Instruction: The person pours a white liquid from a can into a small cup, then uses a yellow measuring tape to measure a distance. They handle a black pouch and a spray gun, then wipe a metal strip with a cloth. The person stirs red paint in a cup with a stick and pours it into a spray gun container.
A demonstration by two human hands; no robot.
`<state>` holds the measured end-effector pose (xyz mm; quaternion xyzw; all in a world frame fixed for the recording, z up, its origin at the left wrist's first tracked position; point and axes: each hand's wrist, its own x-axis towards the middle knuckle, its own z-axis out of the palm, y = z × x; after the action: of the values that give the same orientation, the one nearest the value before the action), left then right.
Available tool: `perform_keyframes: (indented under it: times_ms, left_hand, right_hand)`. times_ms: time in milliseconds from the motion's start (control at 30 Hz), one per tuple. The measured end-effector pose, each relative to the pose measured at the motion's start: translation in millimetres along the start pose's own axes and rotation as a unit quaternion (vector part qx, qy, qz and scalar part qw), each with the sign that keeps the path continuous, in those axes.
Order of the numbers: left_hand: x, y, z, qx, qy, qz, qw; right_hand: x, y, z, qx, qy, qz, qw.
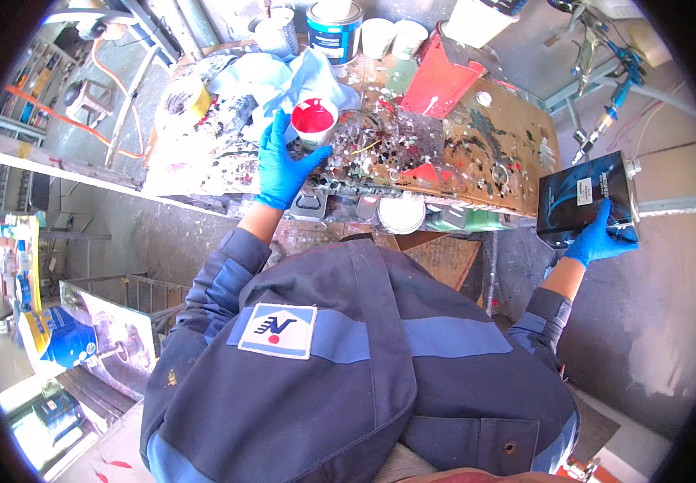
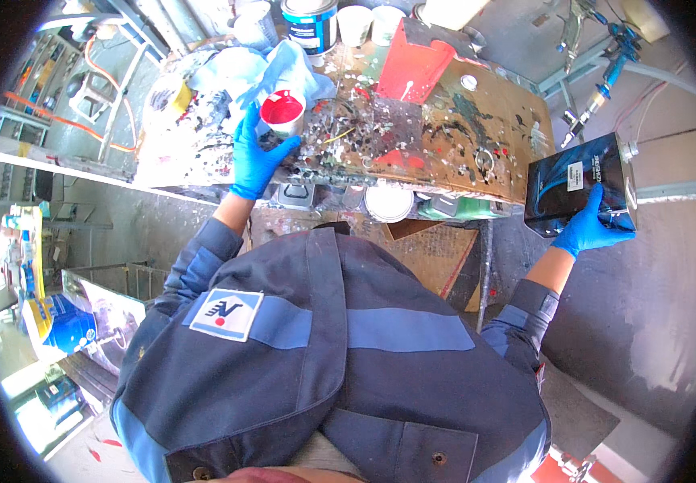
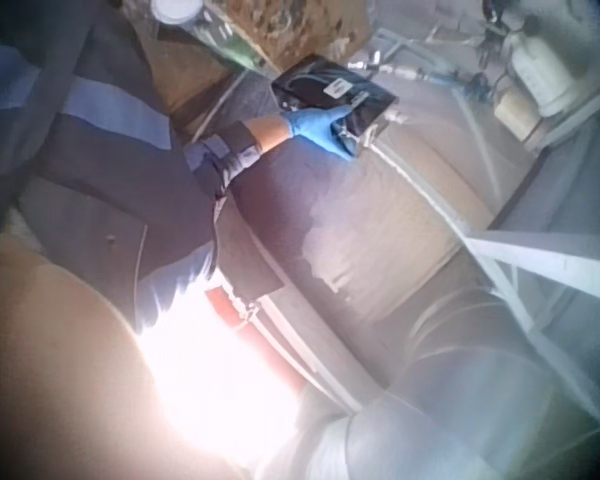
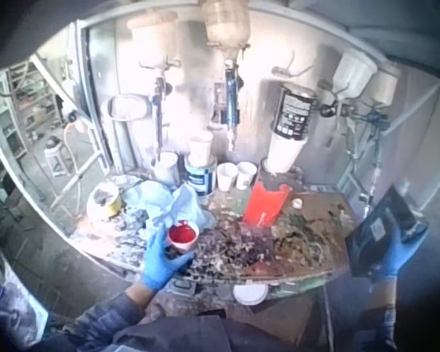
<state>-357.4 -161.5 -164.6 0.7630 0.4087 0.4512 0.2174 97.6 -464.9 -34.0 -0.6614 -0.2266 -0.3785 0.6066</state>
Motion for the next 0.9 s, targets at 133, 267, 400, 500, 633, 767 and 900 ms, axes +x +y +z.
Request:
perform_keyframes:
  times_ms: [133,267,400,500,633,767,900]
  left_hand:
    - [-22,12,-28,-0.026,0.039,-0.001,0.999]
    - [-35,25,-64,-0.012,0.070,-0.004,0.997]
    - [-38,41,-89,-0.171,0.045,-0.134,0.975]
    - [-32,48,-98,-0.276,0.036,-0.232,0.932]
    - [-17,48,-104,-0.288,0.006,-0.296,0.911]
    - [-4,49,-111,-0.315,-0.080,-0.310,0.893]
    - [8,65,-111,-0.351,-0.129,-0.218,0.902]
  right_hand:
    - [2,27,18,-0.014,0.008,-0.035,0.999]
    - [3,46,37,-0.036,0.008,-0.039,0.999]
    - [9,74,49,-0.060,0.008,-0.008,0.998]
    - [18,98,52,-0.112,0.001,0.002,0.994]
    - [21,107,50,0.003,-0.051,0.021,0.998]
    - [16,66,47,0.044,0.019,0.027,0.998]
    - [25,-5,53,0.026,0.102,-0.013,0.994]
